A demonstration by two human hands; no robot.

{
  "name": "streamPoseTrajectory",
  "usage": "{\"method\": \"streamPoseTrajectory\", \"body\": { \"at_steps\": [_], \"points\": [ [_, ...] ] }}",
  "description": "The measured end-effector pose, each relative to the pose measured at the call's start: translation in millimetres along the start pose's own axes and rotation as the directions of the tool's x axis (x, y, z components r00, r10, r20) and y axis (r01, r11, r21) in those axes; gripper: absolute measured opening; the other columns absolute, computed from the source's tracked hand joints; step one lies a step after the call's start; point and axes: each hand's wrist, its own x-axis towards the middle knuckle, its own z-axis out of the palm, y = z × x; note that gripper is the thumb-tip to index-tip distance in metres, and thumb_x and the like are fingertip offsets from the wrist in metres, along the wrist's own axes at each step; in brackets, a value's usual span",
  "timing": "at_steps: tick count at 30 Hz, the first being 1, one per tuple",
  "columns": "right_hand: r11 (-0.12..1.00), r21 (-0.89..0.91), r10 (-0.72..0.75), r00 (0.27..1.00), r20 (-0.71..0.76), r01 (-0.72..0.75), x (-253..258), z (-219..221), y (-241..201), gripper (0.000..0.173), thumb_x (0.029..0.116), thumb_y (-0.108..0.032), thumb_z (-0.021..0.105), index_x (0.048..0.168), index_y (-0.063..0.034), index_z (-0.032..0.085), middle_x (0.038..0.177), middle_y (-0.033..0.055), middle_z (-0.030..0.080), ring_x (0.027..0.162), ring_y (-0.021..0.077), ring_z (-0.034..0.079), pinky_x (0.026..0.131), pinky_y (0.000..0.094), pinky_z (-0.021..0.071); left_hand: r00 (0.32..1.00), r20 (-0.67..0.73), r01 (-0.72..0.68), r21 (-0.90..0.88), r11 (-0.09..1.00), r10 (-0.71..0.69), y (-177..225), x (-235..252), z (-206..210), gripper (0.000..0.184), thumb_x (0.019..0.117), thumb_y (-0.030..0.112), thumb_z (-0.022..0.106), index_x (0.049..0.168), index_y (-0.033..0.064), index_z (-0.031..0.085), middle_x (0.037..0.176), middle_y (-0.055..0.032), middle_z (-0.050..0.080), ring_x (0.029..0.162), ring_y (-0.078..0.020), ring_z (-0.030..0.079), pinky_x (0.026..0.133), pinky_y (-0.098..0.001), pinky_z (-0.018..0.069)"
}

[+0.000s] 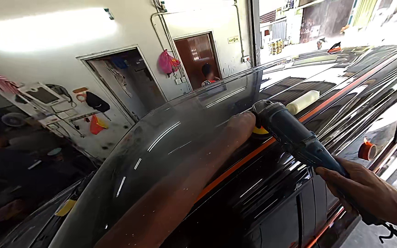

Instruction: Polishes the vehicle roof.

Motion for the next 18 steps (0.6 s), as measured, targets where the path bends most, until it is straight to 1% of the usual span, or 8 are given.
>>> {"method": "streamPoseTrajectory", "body": {
  "at_steps": [4, 6, 9, 11, 13, 16, 17, 18],
  "points": [
    [1.0, -0.011, -0.002, 0.998, 0.058, 0.003, -12, 10, -1, 0.046, 0.0929, -0.061, 0.058, 0.114, -0.0207, 0.061, 0.066, 0.008, 0.061, 0.043, 0.0203, 0.06, 0.04, 0.034, 0.0538, 1.0, 0.002, 0.022, -0.003, 1.0, -0.022, -15, -29, 7, 0.035, 0.1013, 0.02, 0.061, 0.128, -0.0019, 0.054, 0.112, -0.0229, 0.067, 0.105, -0.0407, 0.069, 0.087, -0.0569, 0.0561],
    [0.999, -0.036, -0.02, 0.995, 0.096, 0.023, -16, 22, 2, 0.052, 0.0905, -0.067, 0.059, 0.117, -0.0227, 0.061, 0.066, 0.0071, 0.063, 0.043, 0.0204, 0.061, 0.04, 0.0351, 0.0546, 0.997, 0.018, 0.077, -0.012, 0.997, -0.077, -29, -51, 12, 0.036, 0.101, 0.021, 0.062, 0.128, -0.0009, 0.054, 0.109, -0.0223, 0.068, 0.102, -0.0403, 0.07, 0.085, -0.0563, 0.0564],
    [0.99, -0.096, -0.086, 0.982, 0.168, 0.103, -19, 46, 8, 0.058, 0.0901, -0.074, 0.056, 0.118, -0.023, 0.059, 0.066, 0.0029, 0.062, 0.045, 0.0182, 0.062, 0.041, 0.0371, 0.0557, 0.986, 0.056, 0.163, -0.062, 0.985, -0.16, -57, -94, 19, 0.039, 0.1015, 0.027, 0.062, 0.128, -0.0004, 0.054, 0.107, -0.0219, 0.068, 0.099, -0.04, 0.069, 0.084, -0.0569, 0.0564],
    [0.977, -0.125, -0.146, 0.966, 0.214, 0.175, -21, 67, 9, 0.058, 0.0918, -0.072, 0.055, 0.119, -0.0216, 0.058, 0.068, 0.0, 0.062, 0.047, 0.0154, 0.062, 0.043, 0.0365, 0.0559, 0.976, 0.051, 0.216, -0.13, 0.968, -0.211, -84, -126, 33, 0.041, 0.101, 0.032, 0.063, 0.128, 0.0016, 0.057, 0.102, -0.0197, 0.068, 0.096, -0.0385, 0.069, 0.082, -0.0575, 0.0563],
    [0.954, -0.146, -0.213, 0.935, 0.283, 0.261, -22, 88, 5, 0.056, 0.0945, -0.067, 0.055, 0.122, -0.0182, 0.057, 0.071, -0.0005, 0.063, 0.051, 0.0138, 0.063, 0.046, 0.0366, 0.057, 0.958, -0.003, 0.281, -0.199, 0.939, -0.287, -112, -162, 52, 0.04, 0.099, 0.036, 0.066, 0.126, 0.0067, 0.06, 0.096, -0.015, 0.069, 0.09, -0.0349, 0.069, 0.079, -0.0566, 0.0563],
    [0.883, -0.201, -0.314, 0.852, 0.419, 0.424, -34, 113, -15, 0.057, 0.0984, -0.056, 0.059, 0.126, -0.0068, 0.057, 0.076, 0.0075, 0.064, 0.06, 0.0212, 0.065, 0.055, 0.0448, 0.0568, 0.884, -0.128, 0.387, -0.341, 0.857, -0.45, -139, -241, 78, 0.036, 0.0949, 0.036, 0.072, 0.124, 0.0158, 0.065, 0.089, -0.0089, 0.071, 0.082, -0.0287, 0.071, 0.072, -0.0556, 0.058],
    [0.851, -0.223, -0.333, 0.816, 0.473, 0.476, -42, 121, -25, 0.056, 0.0991, -0.052, 0.061, 0.126, -0.0032, 0.057, 0.077, 0.0116, 0.065, 0.064, 0.0262, 0.067, 0.058, 0.049, 0.0564, 0.842, -0.159, 0.426, -0.391, 0.816, -0.516, -143, -273, 87, 0.035, 0.0932, 0.037, 0.073, 0.123, 0.0182, 0.066, 0.089, -0.0066, 0.071, 0.081, -0.0265, 0.071, 0.072, -0.0555, 0.0582],
    [0.817, -0.244, -0.342, 0.779, 0.525, 0.523, -52, 129, -34, 0.055, 0.0995, -0.049, 0.062, 0.125, -0.0006, 0.057, 0.077, 0.0155, 0.066, 0.067, 0.0318, 0.068, 0.06, 0.0536, 0.0559, 0.788, -0.229, 0.439, -0.442, 0.782, -0.571, -144, -308, 100, 0.036, 0.0898, 0.035, 0.075, 0.12, 0.017, 0.068, 0.088, -0.0059, 0.072, 0.08, -0.0248, 0.071, 0.072, -0.0549, 0.0588]
  ]
}}
